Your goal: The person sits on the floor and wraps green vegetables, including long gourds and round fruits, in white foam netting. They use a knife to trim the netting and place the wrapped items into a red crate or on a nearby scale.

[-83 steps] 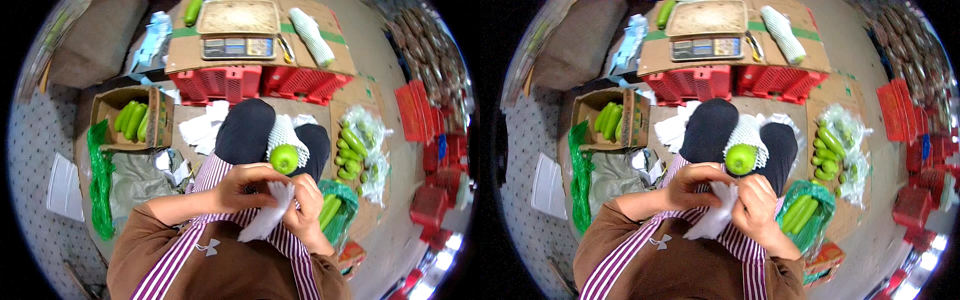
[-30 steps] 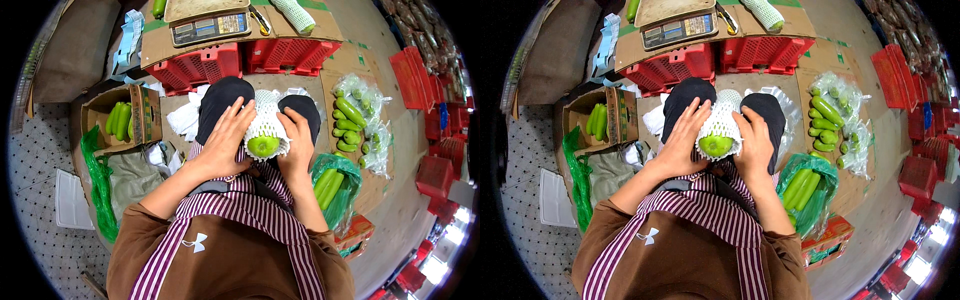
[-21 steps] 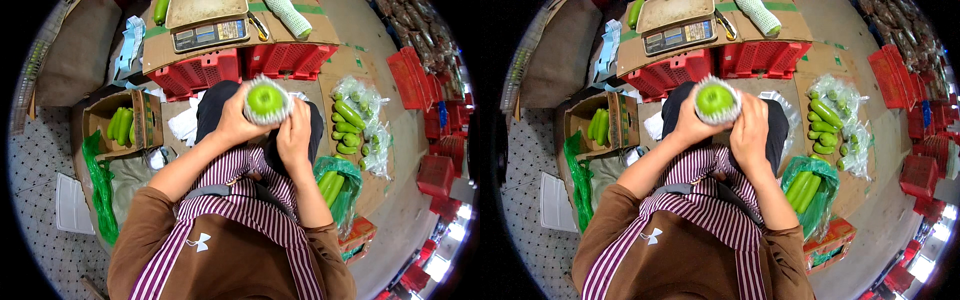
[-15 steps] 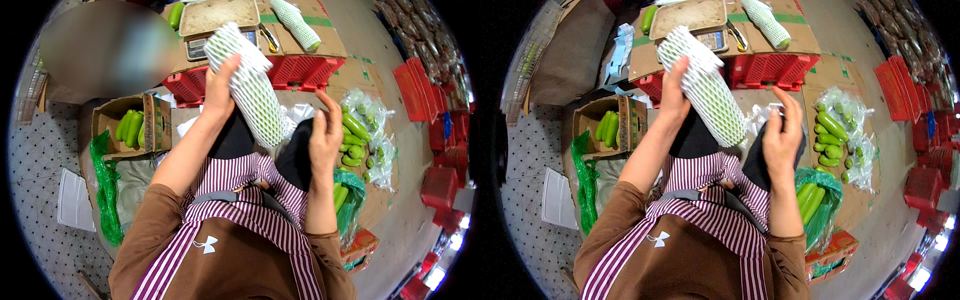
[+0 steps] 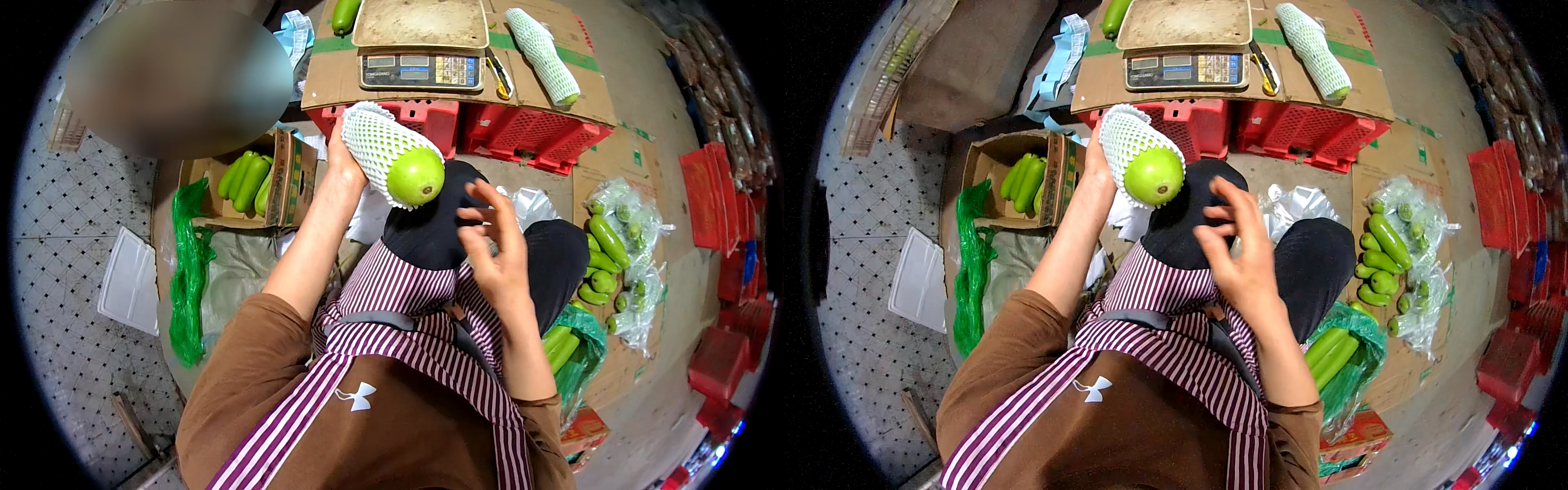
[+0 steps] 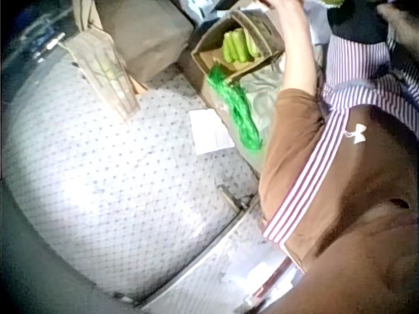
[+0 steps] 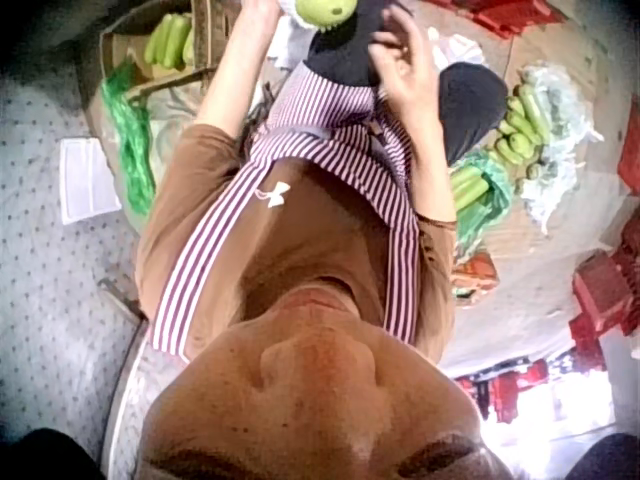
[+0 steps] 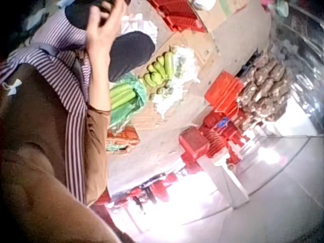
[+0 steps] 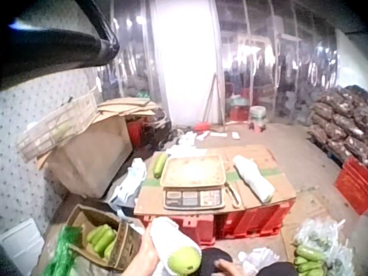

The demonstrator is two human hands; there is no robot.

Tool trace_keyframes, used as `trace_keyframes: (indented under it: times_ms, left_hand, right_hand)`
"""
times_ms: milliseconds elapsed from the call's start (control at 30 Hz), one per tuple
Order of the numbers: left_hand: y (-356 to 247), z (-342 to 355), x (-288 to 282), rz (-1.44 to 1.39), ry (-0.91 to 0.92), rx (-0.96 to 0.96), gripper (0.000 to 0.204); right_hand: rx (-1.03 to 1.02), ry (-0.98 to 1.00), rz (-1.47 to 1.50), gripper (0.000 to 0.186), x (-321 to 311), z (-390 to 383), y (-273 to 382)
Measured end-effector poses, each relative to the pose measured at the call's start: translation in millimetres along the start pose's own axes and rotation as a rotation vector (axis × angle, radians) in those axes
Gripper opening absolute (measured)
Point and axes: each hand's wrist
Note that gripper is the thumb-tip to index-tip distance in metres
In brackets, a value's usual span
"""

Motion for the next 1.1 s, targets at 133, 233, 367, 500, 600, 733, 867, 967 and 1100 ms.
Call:
trace_keyframes:
  times_ms: [133,233,367,500,600,733,867,967,1100]
  left_hand:
    - [12.5,-9.3,-13.1,0.004,-0.064,0.009,0.056]
    - [19.9,-21.0,-29.5,-0.016,-0.015,-0.04,0.059]
    - [22.4,-41.2,-23.7,-0.048,0.085,-0.167,0.071]
    - [16.3,-52.8,-8.2,-0.012,0.136,-0.181,0.084]
    - [15.8,-52.5,-6.0,-0.027,0.124,-0.126,0.087]
    - [7.2,-50.6,-25.2,-0.012,0.18,-0.13,0.084]
    - [-1.7,-79.3,-5.8,0.033,0.252,-0.11,0.084]
    - [-6.0,-95.7,20.4,0.087,0.357,-0.055,0.081]
    - [-23.5,-93.1,19.0,0.131,0.428,-0.037,0.082]
  right_hand:
    - [-0.025,0.078,-0.063,0.08,31.9,20.5,0.1]
    - [-0.013,0.069,0.058,0.086,44.0,28.1,-1.1]
    - [0.07,0.239,0.094,0.092,43.0,27.4,-9.0]
    - [-0.08,0.14,-0.169,0.073,45.3,21.1,2.6]
    - [-0.148,0.03,-0.176,0.062,52.9,18.1,-3.1]
    - [-0.201,0.103,-0.297,0.051,46.3,18.7,-3.4]
    - [0.172,0.166,0.069,0.071,44.0,24.8,2.4]
    - [0.203,0.386,-0.01,0.101,69.2,36.8,0.3]
    - [0.209,0.488,0.408,0.098,84.0,29.2,-0.8]
Point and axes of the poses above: each hand's wrist, its own z-axis towards the middle knuckle, its own x-axis out of the palm, y = z × x, and after that the axes turned 6 degrees about y, right-handed
